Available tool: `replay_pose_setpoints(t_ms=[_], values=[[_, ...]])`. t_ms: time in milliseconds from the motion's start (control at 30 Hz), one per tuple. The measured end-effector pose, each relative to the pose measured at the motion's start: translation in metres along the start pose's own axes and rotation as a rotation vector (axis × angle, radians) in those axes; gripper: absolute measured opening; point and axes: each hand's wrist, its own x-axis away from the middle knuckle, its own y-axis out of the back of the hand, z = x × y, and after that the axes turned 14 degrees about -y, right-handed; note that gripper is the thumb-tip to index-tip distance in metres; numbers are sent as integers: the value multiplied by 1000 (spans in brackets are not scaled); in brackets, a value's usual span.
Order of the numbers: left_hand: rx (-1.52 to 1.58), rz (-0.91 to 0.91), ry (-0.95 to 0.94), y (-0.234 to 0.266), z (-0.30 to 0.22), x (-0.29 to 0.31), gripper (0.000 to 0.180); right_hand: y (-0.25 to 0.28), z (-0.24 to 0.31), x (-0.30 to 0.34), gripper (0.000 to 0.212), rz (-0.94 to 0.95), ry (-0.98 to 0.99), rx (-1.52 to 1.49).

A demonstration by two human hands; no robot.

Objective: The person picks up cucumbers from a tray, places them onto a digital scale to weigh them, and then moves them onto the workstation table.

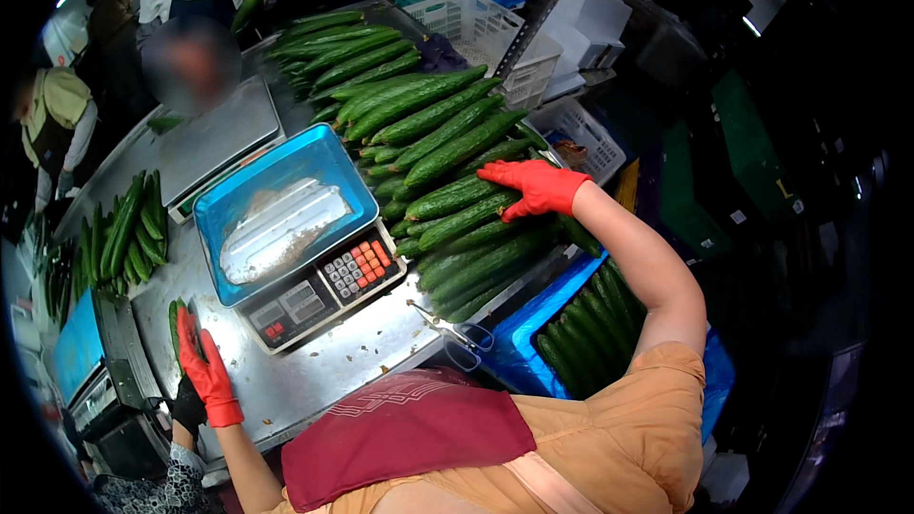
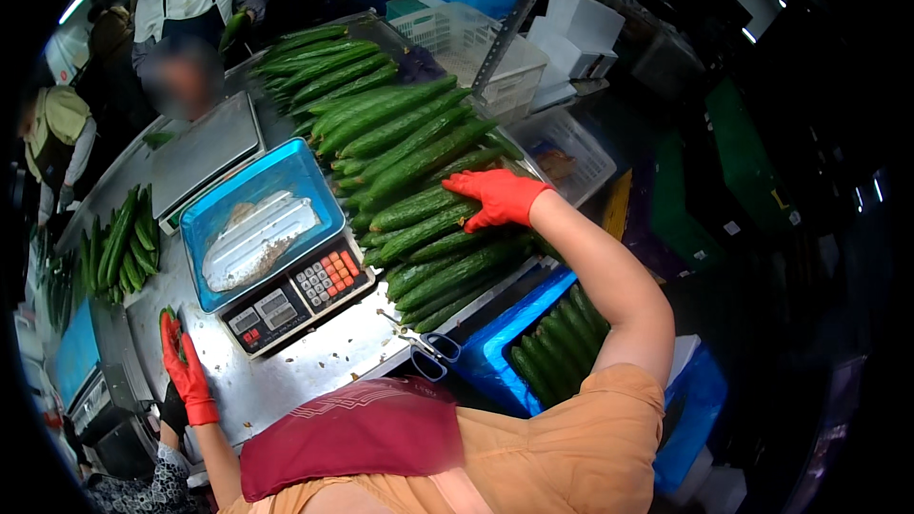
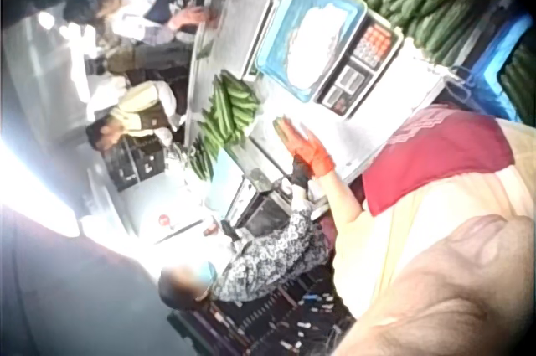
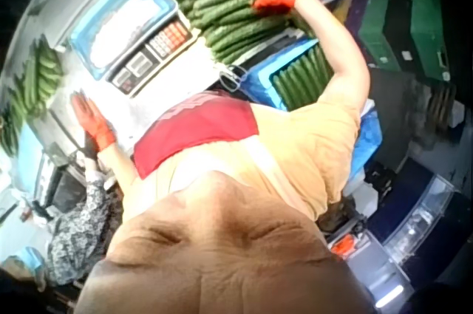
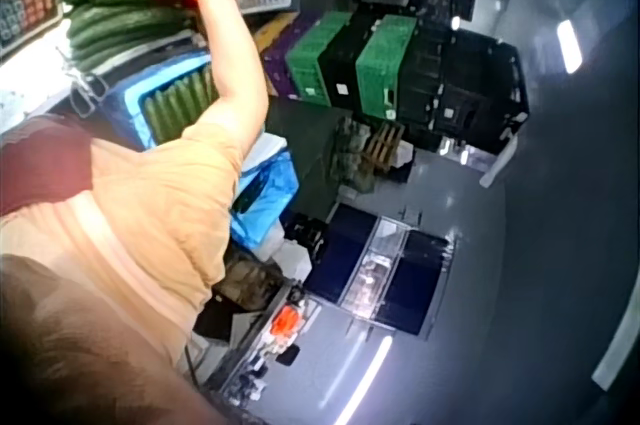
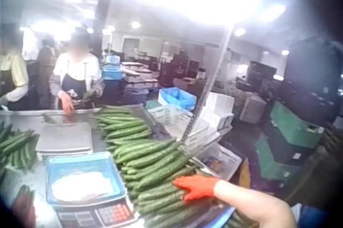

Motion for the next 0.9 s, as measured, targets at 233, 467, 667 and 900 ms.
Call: replay_pose_setpoints(t_ms=[233, 467, 667, 900], values=[[-9, 99, -46, -39, -49, 8, 46, 6, 10, -10, 80, -48, 86, 220], [48, 173, -21, -65, -81, 9, 45, 13, 18, -15, 83, -59, 101, 313], [42, 210, -12, -77, -80, 19, 44, 11, 20, -19, 72, -83, 95, 349], [-6, 260, -73, -84, -80, 27, 40, -9, -1, -19, 75, -196, 173, 197]])
